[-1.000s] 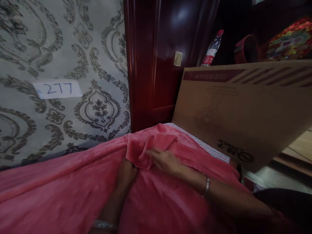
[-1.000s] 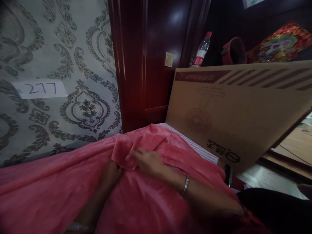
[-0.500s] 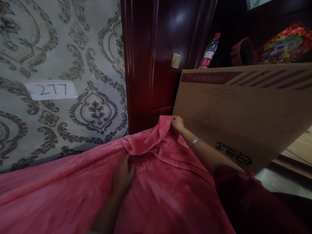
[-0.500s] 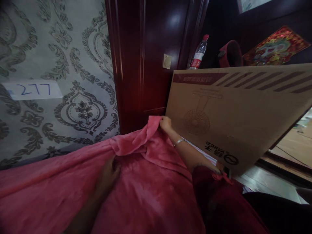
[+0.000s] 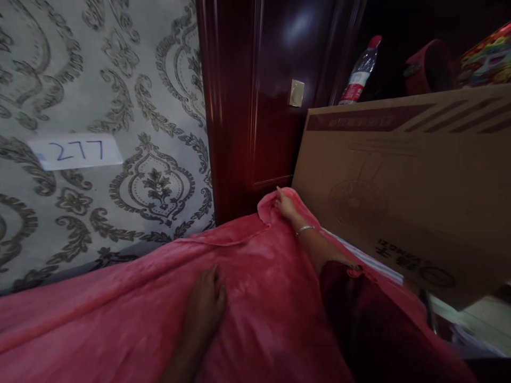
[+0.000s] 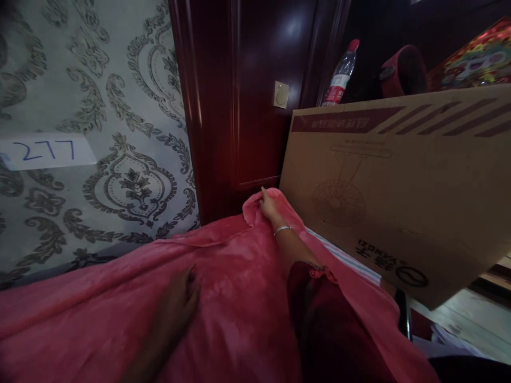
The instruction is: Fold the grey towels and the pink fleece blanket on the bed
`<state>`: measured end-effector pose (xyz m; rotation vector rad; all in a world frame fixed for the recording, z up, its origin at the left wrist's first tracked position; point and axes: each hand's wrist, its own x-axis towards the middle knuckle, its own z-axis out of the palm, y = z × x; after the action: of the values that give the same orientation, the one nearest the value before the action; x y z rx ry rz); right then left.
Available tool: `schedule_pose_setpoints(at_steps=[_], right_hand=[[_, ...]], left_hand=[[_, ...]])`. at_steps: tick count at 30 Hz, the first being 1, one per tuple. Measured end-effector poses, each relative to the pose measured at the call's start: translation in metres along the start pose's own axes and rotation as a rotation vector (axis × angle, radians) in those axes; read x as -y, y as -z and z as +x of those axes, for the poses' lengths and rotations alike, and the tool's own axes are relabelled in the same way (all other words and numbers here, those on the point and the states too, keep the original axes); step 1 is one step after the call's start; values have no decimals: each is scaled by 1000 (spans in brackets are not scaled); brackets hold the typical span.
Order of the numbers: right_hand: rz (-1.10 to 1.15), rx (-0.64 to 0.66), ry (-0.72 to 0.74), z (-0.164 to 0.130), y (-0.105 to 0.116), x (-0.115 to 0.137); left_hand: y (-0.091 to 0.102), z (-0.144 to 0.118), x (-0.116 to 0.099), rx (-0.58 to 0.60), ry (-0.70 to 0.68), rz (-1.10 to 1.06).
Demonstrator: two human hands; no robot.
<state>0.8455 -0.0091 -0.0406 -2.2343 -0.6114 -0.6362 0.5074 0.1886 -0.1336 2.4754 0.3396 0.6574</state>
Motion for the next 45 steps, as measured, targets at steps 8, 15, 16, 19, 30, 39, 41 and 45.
schedule_pose_setpoints(at_steps=[8, 15, 16, 19, 30, 39, 41, 45], right_hand=[[-126, 185, -158, -59, 33, -26], [-32, 388, 34, -97, 17, 11], [-12, 424, 56, -98, 12, 16], [45, 499, 85, -86, -5, 30], [118, 294, -66, -43, -15, 52], [-342, 211, -613, -98, 108, -56], [-398, 257, -688, -108, 128, -72], [-436, 324, -650, -127, 146, -86]], left_hand=[[5, 2, -8, 43, -76, 66], [5, 3, -7, 15, -111, 50], [5, 2, -7, 18, -110, 50], [6, 1, -8, 29, -98, 50], [6, 2, -8, 26, -122, 68], [3, 9, -4, 10, -146, 111], [3, 10, -4, 0, -148, 116], [5, 9, -7, 39, -144, 126]])
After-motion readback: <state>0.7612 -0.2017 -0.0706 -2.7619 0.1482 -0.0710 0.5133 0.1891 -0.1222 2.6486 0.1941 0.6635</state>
